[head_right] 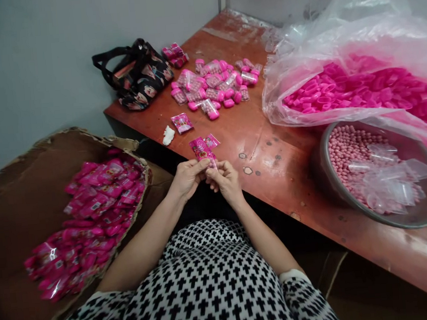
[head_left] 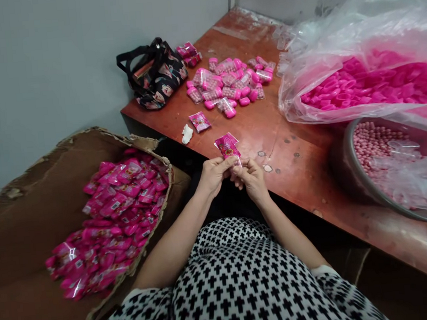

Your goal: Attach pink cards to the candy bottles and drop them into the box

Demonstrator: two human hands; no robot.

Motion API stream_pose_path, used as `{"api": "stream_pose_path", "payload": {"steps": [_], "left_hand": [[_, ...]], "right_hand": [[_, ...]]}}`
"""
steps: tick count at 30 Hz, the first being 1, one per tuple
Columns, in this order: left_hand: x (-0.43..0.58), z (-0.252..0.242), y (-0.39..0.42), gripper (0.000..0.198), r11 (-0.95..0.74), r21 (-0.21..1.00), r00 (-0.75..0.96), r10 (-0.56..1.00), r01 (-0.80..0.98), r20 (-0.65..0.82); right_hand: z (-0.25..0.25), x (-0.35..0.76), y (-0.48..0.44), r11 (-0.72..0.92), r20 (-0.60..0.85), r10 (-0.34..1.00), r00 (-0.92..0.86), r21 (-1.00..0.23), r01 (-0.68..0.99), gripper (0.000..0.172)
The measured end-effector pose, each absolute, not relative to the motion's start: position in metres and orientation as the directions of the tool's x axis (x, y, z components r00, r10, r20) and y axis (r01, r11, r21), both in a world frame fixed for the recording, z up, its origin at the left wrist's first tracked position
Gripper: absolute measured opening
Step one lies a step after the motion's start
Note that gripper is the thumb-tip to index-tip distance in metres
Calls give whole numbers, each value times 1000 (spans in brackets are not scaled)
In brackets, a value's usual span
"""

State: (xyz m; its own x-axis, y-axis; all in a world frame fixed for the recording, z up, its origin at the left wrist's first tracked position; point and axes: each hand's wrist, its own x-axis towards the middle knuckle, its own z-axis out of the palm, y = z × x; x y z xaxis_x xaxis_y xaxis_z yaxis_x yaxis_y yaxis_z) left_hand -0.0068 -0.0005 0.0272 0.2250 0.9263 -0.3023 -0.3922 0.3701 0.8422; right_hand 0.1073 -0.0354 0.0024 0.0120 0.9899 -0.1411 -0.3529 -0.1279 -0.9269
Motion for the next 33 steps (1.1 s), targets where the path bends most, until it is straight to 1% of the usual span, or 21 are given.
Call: {"api": "stream_pose_path", "payload": {"steps": [4,9,11,14,16,21,23,24,25,27,29,30,31,32,33], "left_hand": [[-4,26,1,28,337,832,72,937,-441,-341],[7,18,-11,32,252,884,-35,957,-394,-289],[9,16,-16,35,259,875,-7,958,-409,-287],[5,17,-19,33,306,824,74,948,-478,-309],[1,19,-21,32,336,791,121,939,-511,-321],[-10,26,-31,29,424,731,267,906,-535,-329],[-20,31,-37,26,433,712,268,901,-553,-340],[-27,35,-40,25,407,709,230,913,-576,-337],[-36,38,-41,25,349,711,156,933,-610,-324],[-55,43,-42,33,154,730,-88,956,-666,-281],[-71,42,-37,48,-39,765,-337,912,-643,-236],[-76,39,-32,53,-79,793,-400,890,-604,-216],[-78,35,-26,53,-86,831,-430,882,-549,-192],[-76,28,-18,51,-65,880,-420,894,-470,-158],[-72,21,-9,48,-38,936,-380,919,-350,-105]], "right_hand": [[2,107,-39,-127,-124,992,-31,-924,-362,33],[2,108,-36,-30,-64,992,113,-958,-284,30],[1,109,-34,-50,-86,991,102,-948,-316,32],[0,110,-33,-129,-138,990,-4,-918,-376,35],[0,112,-33,-155,-142,988,-64,-912,-380,38],[7,112,-24,-152,-115,983,-143,-944,-291,43],[12,106,-18,-137,-92,977,-191,-961,-241,42],[15,102,-15,-124,-74,973,-219,-967,-224,41],[17,99,-13,-111,-57,967,-247,-971,-214,40],[21,94,-11,-95,-36,960,-277,-974,-205,38],[23,93,-11,-88,-39,967,-252,-978,-189,34],[22,95,-11,-85,-45,974,-221,-981,-175,32],[21,99,-10,-82,-51,981,-187,-984,-160,30],[20,102,-10,-81,-58,986,-156,-986,-145,30],[18,106,-9,-83,-66,989,-130,-988,-132,29]]}}
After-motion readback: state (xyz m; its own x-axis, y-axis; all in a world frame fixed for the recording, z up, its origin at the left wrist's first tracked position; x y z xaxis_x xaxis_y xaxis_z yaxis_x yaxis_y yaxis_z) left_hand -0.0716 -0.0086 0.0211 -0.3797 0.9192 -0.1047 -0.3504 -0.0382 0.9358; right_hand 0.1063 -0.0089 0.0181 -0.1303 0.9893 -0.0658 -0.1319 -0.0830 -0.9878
